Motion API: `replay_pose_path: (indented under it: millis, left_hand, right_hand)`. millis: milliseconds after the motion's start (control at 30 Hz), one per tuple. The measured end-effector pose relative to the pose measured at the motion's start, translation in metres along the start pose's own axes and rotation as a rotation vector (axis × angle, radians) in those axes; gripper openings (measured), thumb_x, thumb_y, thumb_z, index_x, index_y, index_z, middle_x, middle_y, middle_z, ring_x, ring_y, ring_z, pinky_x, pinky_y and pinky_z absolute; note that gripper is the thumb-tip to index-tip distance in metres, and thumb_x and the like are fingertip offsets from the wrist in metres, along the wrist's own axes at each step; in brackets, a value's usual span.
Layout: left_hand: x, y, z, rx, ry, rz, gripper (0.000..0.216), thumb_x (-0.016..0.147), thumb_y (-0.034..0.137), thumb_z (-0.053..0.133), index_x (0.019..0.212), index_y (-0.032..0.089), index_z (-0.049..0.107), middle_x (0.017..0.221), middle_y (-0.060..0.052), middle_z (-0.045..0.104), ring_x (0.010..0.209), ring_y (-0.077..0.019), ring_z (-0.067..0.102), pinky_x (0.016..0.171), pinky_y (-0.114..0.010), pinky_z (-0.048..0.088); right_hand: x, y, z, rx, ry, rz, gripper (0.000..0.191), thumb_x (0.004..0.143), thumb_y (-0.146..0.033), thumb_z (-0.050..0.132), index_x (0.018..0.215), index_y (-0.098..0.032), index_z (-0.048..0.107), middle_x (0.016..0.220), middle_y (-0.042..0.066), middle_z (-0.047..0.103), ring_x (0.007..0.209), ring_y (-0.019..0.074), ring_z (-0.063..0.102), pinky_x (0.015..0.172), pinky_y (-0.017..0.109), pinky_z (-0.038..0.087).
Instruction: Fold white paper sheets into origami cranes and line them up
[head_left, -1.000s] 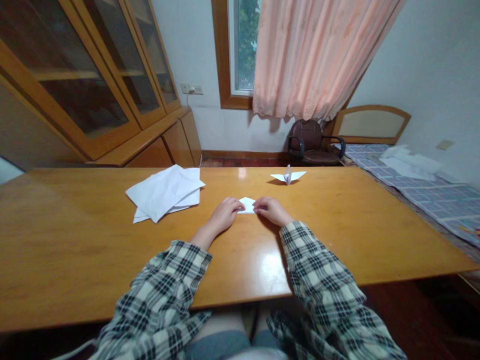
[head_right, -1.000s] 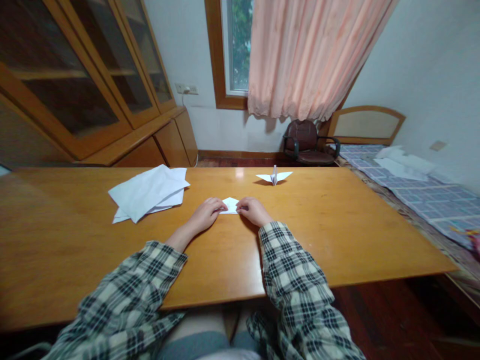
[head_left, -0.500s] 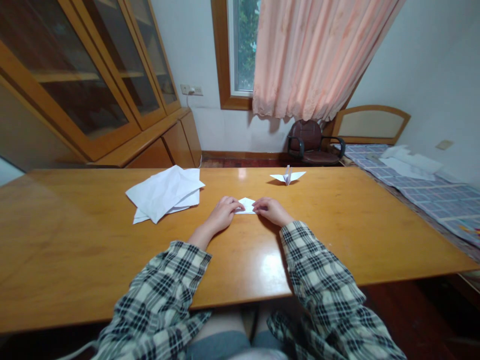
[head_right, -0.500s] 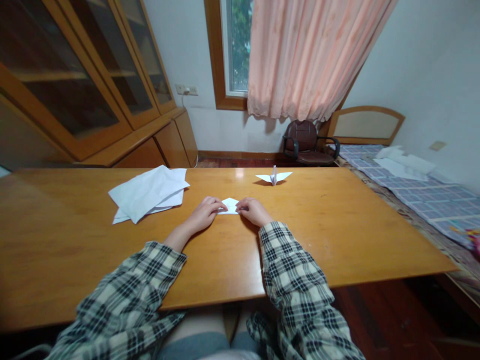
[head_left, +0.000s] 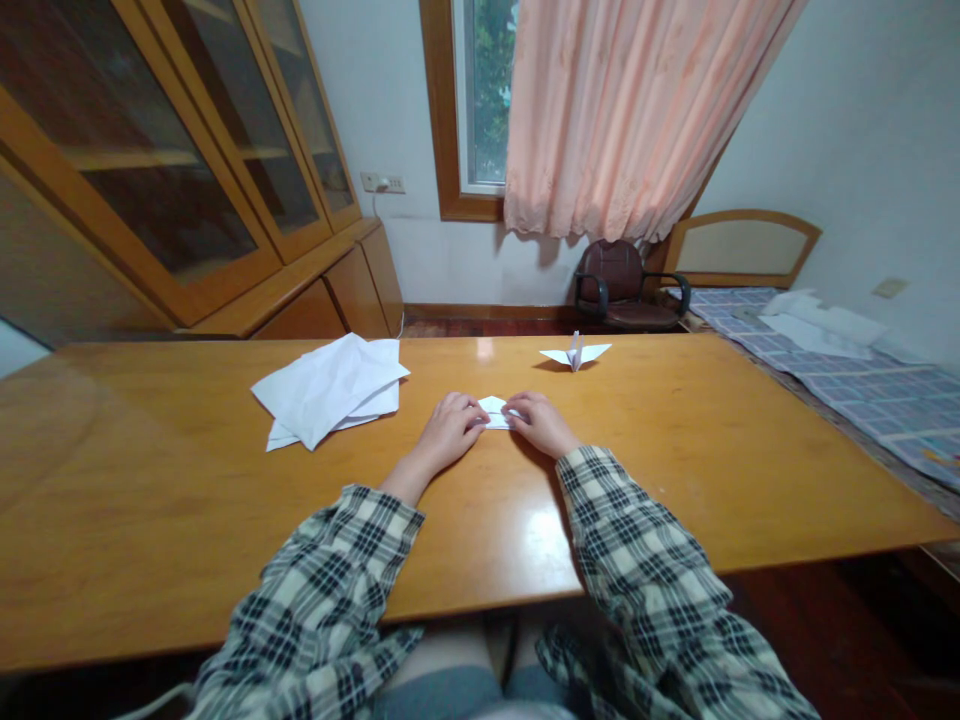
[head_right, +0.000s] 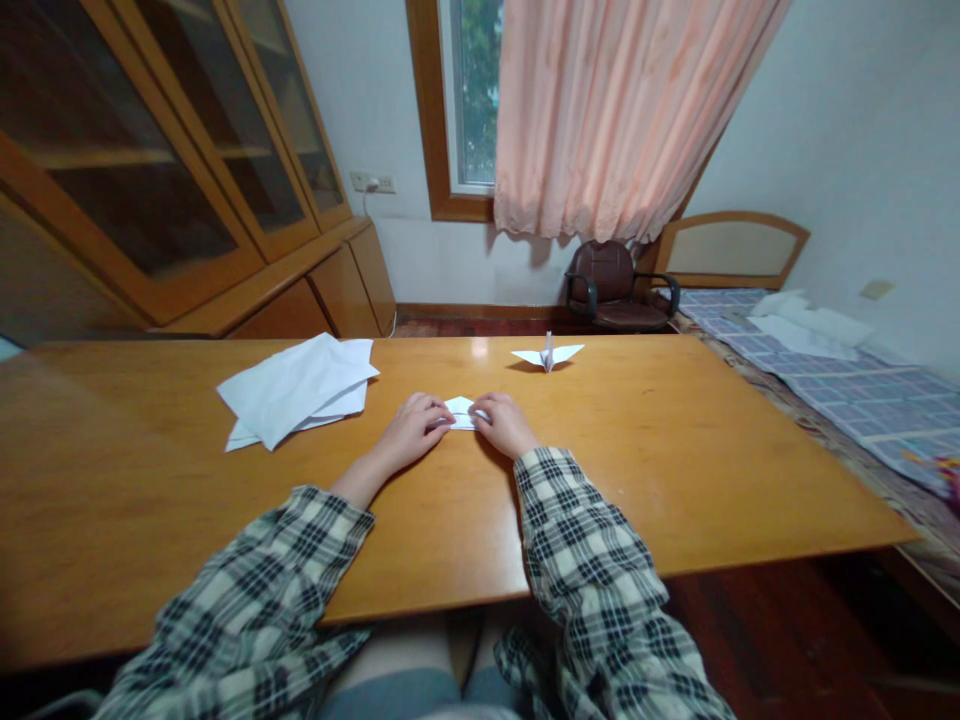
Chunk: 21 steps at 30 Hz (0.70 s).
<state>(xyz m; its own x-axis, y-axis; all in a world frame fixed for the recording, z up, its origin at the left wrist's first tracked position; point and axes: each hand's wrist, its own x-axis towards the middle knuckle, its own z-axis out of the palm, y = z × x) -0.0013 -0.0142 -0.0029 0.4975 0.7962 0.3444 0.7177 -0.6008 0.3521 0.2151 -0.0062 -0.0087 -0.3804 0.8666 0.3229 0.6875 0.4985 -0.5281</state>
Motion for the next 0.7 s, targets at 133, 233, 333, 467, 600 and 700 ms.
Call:
replay_pose_path:
  millis: [133, 233, 333, 467, 600, 700]
  left_hand:
    - [0.0004, 0.0047, -0.0023, 0.089, 0.007, 0.015, 0.018, 0.088, 0.023, 0.056, 0.094, 0.023, 0.073, 0.100, -0.006, 0.062, 0.099, -0.0232, 0.050, 0.087, -0.038, 0.042]
    - [-0.0004, 0.0063, -0.0034, 0.123, -0.020, 0.038, 0.023, 0.092, 0.027, 0.052, 0.098, 0.022, 0.073, 0.096, -0.007, 0.062, 0.093, -0.0220, 0.051, 0.081, -0.036, 0.042]
    - [-0.0008, 0.0073, -0.0046, 0.131, -0.036, 0.042, 0.027, 0.094, 0.030, 0.048, 0.097, 0.021, 0.073, 0.094, -0.007, 0.061, 0.090, -0.0210, 0.051, 0.078, -0.035, 0.042]
    - [-0.0003, 0.0100, -0.0063, 0.205, -0.002, 0.018, 0.029, 0.094, 0.036, 0.049, 0.091, 0.022, 0.074, 0.091, -0.008, 0.058, 0.090, -0.0222, 0.049, 0.078, -0.036, 0.040]
    - [-0.0003, 0.0096, -0.0050, 0.251, 0.022, -0.024, 0.029, 0.093, 0.041, 0.050, 0.094, 0.024, 0.074, 0.092, -0.008, 0.057, 0.092, -0.0239, 0.048, 0.081, -0.039, 0.038]
    - [-0.0006, 0.0070, -0.0032, 0.208, 0.013, -0.070, 0.030, 0.092, 0.045, 0.052, 0.101, 0.024, 0.072, 0.095, -0.007, 0.060, 0.094, -0.0243, 0.050, 0.082, -0.039, 0.038]
  right_hand:
    - [-0.0007, -0.0006, -0.0010, -0.078, -0.031, 0.000, 0.019, 0.087, -0.019, 0.059, 0.100, -0.016, 0.073, 0.105, 0.010, 0.069, 0.097, 0.0217, 0.057, 0.090, 0.035, 0.042]
    - [-0.0016, -0.0023, -0.0041, -0.116, -0.037, 0.005, 0.019, 0.088, -0.021, 0.058, 0.099, -0.018, 0.074, 0.103, 0.008, 0.070, 0.095, 0.0217, 0.056, 0.088, 0.034, 0.042]
    - [-0.0021, -0.0033, -0.0065, -0.119, -0.037, 0.021, 0.019, 0.088, -0.020, 0.058, 0.097, -0.019, 0.075, 0.100, 0.008, 0.070, 0.093, 0.0208, 0.056, 0.086, 0.034, 0.041]
    - [-0.0019, -0.0034, -0.0079, -0.100, -0.046, 0.063, 0.018, 0.086, -0.018, 0.059, 0.094, -0.019, 0.076, 0.095, 0.008, 0.068, 0.092, 0.0193, 0.057, 0.086, 0.031, 0.041]
    - [-0.0016, -0.0054, -0.0088, -0.079, -0.057, 0.069, 0.018, 0.086, -0.020, 0.060, 0.092, -0.019, 0.076, 0.090, 0.008, 0.070, 0.088, 0.0193, 0.060, 0.083, 0.030, 0.043]
    - [-0.0015, -0.0084, -0.0081, -0.027, -0.090, 0.044, 0.019, 0.087, -0.019, 0.059, 0.092, -0.019, 0.076, 0.088, 0.006, 0.073, 0.085, 0.0191, 0.061, 0.082, 0.031, 0.043]
